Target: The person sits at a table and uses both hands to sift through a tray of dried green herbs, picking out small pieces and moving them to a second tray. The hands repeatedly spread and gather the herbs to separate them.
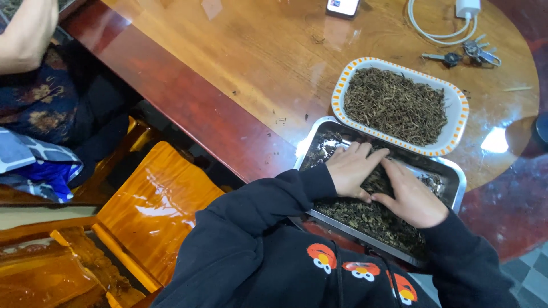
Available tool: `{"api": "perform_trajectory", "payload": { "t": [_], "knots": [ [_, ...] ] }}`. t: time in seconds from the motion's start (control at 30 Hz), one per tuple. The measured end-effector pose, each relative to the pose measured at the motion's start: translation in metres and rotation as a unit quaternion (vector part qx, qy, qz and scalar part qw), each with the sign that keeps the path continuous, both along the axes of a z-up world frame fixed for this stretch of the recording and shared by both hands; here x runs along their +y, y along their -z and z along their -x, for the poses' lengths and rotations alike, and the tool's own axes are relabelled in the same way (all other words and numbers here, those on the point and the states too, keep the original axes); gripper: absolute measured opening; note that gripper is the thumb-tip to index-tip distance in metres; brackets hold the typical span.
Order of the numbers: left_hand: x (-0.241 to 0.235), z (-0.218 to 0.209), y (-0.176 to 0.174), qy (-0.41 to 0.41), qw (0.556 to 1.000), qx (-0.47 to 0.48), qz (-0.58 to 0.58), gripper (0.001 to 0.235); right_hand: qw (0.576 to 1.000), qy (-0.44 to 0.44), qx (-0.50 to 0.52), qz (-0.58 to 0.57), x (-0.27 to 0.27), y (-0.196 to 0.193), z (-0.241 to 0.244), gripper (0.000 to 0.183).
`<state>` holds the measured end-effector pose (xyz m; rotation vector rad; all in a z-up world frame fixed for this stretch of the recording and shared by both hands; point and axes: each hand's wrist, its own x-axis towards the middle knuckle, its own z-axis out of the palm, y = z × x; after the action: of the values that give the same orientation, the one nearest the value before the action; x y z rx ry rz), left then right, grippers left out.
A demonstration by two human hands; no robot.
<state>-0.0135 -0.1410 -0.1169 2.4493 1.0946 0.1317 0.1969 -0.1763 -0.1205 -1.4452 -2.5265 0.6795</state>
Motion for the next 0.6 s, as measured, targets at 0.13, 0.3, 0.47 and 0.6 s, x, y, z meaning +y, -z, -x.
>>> {"api": "perform_trajectory", "payload": {
  "t": [0.13, 0.3, 0.47, 0.6],
  "knots": [
    [0.005, 0.003, 0.023, 0.008, 0.998, -0.054, 0.031, 0.103, 0.999, 0.015, -0.012, 0.044, -0.002, -0.017, 0.016, 0.081],
    [-0.001, 0.012, 0.013, 0.013, 0.997, -0.063, 0.052, 0.074, 0.999, 0.008, -0.008, 0.041, -0.013, -0.027, 0.019, 0.071],
    [-0.013, 0.025, -0.011, 0.032, 0.998, -0.051, 0.031, 0.059, 0.999, -0.008, -0.011, 0.032, -0.027, -0.046, 0.016, 0.060],
    [-0.021, 0.041, -0.040, 0.036, 0.998, -0.053, -0.002, 0.058, 0.999, -0.011, -0.021, 0.026, -0.038, -0.059, 0.010, 0.050]
  ]
}}
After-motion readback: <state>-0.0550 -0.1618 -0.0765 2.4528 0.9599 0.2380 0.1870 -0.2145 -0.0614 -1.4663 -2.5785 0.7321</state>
